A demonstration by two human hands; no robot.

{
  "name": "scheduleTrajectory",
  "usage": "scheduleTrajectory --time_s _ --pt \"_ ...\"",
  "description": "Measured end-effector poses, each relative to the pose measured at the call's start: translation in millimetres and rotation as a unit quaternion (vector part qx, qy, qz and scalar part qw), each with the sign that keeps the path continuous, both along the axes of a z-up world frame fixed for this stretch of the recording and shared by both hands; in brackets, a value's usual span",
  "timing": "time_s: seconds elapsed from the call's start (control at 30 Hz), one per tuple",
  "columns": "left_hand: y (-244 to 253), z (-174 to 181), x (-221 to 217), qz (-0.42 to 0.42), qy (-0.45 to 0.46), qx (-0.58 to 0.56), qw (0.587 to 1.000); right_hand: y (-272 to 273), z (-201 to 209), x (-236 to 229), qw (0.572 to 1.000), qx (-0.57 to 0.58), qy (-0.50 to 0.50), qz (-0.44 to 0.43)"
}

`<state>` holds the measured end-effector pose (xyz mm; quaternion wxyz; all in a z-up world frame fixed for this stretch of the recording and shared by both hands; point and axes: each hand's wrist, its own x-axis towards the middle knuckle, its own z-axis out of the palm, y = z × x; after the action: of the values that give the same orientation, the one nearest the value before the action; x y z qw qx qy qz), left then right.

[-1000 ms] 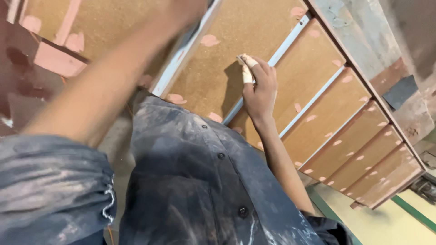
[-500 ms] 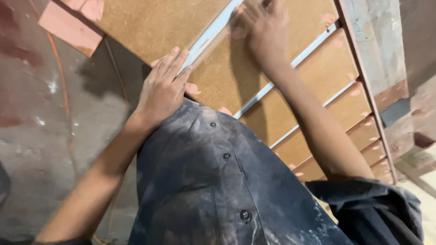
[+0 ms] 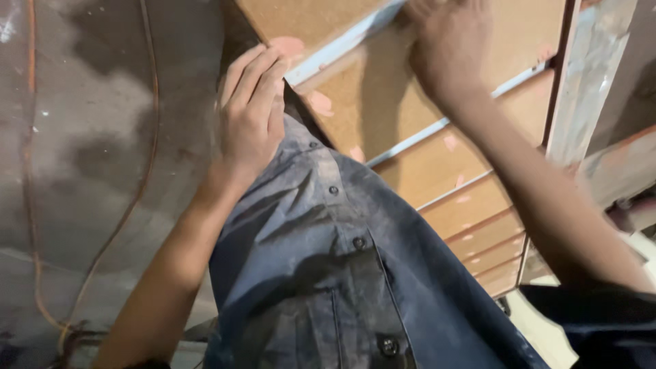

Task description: The person sands the surface of a wooden panel using a sanding block. They move the block back and forth across the panel, focusing on smoothing the surface and edges.

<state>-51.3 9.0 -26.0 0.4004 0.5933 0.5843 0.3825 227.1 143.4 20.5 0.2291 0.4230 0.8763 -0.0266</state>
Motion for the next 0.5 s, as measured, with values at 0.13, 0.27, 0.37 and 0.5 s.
scheduleTrajectory --time_s 0.13,0.27,0.37,0.5 --pt "-18.6 8.1 -2.8 0.085 -0.057 -0.046 0.994 -109.6 -21.9 -88.8 0.988 -0.146 0.039 0.012" --pt "-18.2 2.4 7.4 0.104 -0.104 -0.062 0.987 -117.9 -13.9 -105.2 0.977 -0.174 0.12 -0.026" --pt "-21.8 3.5 25.7 0.057 -0.129 -0.074 0.987 -65.6 8.3 -44.5 0.985 -0.105 0.131 -0.051" --pt "-5.4 3.5 51.3 -0.024 -0.075 -0.052 0.996 20.4 18.1 69.7 0.994 -0.004 0.078 -0.073"
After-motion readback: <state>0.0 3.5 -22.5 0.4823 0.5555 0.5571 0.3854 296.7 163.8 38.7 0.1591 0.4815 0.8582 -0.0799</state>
